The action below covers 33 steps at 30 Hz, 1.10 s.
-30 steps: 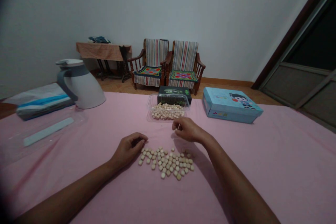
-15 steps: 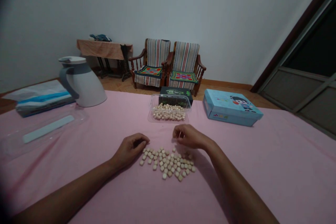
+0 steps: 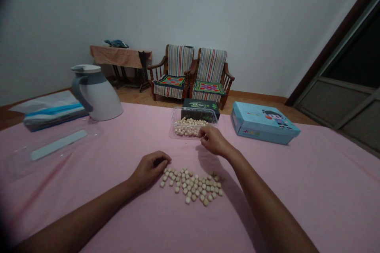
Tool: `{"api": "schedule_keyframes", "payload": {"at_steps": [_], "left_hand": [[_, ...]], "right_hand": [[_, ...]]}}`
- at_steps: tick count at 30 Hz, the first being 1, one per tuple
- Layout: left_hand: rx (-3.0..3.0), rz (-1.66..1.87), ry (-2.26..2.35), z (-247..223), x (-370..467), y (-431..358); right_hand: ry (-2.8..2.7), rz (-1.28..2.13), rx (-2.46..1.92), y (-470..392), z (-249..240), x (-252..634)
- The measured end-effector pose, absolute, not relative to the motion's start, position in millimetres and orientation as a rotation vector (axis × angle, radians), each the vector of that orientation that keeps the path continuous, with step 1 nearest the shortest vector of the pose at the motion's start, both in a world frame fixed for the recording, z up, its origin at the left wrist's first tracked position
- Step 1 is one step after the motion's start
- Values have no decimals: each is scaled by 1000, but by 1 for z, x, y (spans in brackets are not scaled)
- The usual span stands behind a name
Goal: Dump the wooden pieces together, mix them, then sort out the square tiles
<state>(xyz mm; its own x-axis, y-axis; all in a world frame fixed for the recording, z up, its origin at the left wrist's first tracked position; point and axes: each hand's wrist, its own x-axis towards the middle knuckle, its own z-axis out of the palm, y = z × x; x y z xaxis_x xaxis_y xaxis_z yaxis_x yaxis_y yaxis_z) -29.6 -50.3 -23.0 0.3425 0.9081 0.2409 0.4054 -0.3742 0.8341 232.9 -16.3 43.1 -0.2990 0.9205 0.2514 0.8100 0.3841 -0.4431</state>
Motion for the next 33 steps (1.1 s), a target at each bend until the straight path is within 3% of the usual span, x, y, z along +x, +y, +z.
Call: {"api": "schedule_keyframes", "payload": {"at_steps": [4,8,18,28,33], "left_hand": [[1948,946,1149,-24,-30,-50],[1941,947,1142,-22,-30,-50],[1928,927,1150,-20,-29,-51],[1957,911,1156,-21,-30,-50],[1947,916,1148,-20,-29,-50]], "right_hand": [[-1864,105,-1514,9,45,243],[-1741,147,-1488,8,36,254],[-2522,1015,-1608,-57,32,260],[-2487,840,-1607,-57,24,256],[-1848,518,-1449,-39,32,259]]}}
